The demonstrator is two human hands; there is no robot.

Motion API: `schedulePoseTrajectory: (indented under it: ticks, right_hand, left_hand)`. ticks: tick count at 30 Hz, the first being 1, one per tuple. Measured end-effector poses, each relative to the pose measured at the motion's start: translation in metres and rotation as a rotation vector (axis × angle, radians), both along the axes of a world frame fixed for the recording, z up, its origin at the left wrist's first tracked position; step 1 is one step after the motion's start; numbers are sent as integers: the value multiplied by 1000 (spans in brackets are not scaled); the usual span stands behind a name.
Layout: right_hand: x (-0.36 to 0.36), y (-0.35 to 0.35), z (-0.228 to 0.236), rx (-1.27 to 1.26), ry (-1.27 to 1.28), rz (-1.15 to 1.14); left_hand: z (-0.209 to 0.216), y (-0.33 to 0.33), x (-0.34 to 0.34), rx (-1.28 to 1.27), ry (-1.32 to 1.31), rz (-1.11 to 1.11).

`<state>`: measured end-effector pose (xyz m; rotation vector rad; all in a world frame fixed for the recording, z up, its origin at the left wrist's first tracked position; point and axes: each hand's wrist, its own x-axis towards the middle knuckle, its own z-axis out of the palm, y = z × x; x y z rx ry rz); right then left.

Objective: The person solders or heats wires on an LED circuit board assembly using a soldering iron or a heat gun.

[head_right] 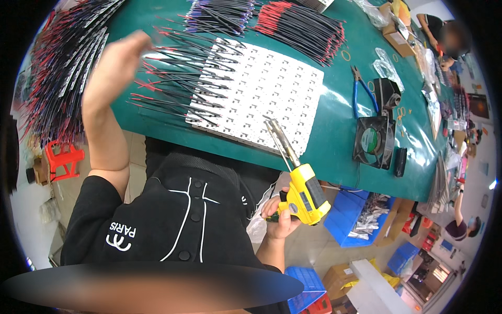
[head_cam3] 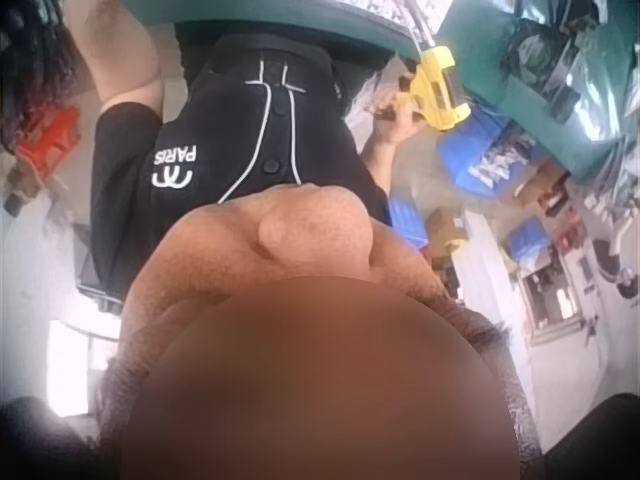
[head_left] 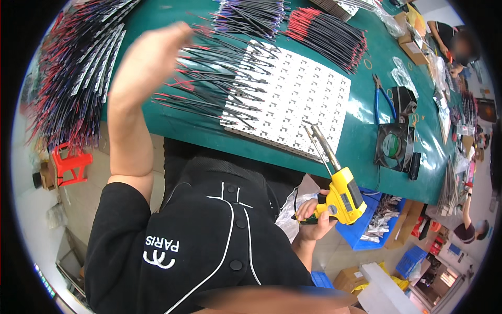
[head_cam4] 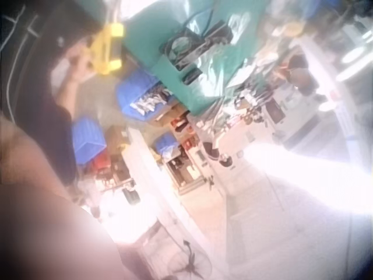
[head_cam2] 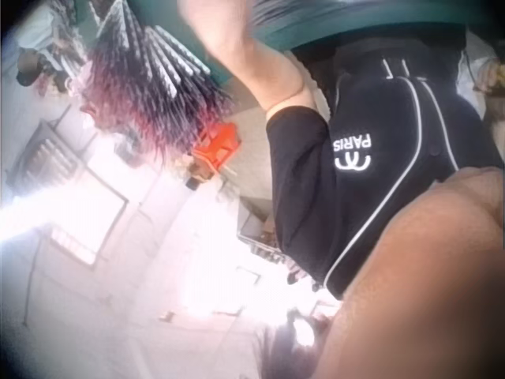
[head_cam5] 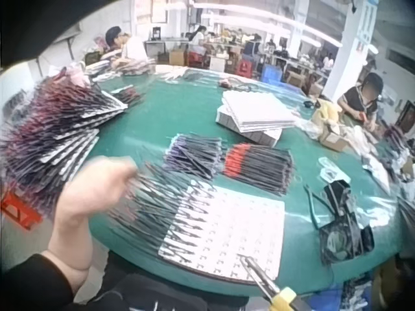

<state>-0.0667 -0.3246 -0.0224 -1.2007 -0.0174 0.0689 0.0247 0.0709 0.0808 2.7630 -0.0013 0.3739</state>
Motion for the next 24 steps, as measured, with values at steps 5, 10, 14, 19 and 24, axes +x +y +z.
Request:
schedulePoseTrajectory:
  ticks: [5,10,14,19,24]
  right_hand:
    - [18,3,-1,24,-45,-52]
    - [53,17,8,160,-131,-66]
    - [76,30,21,200,-184,-67]
    - [83,29,19,186,-175,-77]
    - [91,33,19,149,-86,-85]
  left_hand:
    - [67,-42,3,-189,-440,269]
    - [58,-101,45,-332,-486,-281]
    - [6,-110,107,-219,-334,-191]
    - [-70,-86,148,-255,-208,-257]
    - [-89,-88,142,-377,-149,-134]
